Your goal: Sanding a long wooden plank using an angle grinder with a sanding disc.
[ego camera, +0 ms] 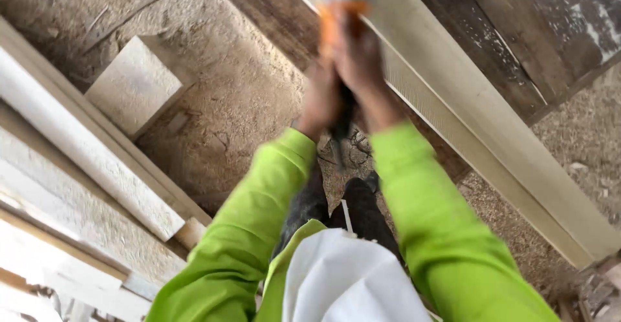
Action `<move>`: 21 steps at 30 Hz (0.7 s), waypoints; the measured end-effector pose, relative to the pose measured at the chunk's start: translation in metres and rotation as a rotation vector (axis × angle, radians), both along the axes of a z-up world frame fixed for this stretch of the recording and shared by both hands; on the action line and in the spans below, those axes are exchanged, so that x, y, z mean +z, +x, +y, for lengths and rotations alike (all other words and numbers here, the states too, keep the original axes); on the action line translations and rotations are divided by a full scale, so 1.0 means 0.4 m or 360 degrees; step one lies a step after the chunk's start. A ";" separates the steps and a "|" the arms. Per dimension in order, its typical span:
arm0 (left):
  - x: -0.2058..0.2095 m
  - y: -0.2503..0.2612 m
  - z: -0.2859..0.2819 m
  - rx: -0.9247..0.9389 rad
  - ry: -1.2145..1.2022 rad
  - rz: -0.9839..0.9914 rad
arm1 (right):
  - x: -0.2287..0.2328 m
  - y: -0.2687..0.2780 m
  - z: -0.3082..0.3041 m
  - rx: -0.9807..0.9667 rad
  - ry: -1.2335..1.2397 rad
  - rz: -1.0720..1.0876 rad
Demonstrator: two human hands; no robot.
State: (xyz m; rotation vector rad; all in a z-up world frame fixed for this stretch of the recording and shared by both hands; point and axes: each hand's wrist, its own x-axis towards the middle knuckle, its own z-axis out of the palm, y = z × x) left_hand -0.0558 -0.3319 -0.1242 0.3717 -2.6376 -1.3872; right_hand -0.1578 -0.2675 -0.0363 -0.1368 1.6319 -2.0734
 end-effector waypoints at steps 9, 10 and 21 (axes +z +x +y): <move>0.336 -0.174 -0.338 0.0454 0.1741 -0.0420 | -0.056 -0.169 -0.353 -0.0135 0.0849 0.0307; 0.324 -0.164 -0.264 0.0389 0.1764 -0.0468 | -0.038 -0.143 -0.275 -0.0200 0.0891 0.0286; 0.308 0.170 0.545 0.0076 0.1083 -0.0613 | 0.172 0.264 0.595 -0.0544 0.0720 -0.0201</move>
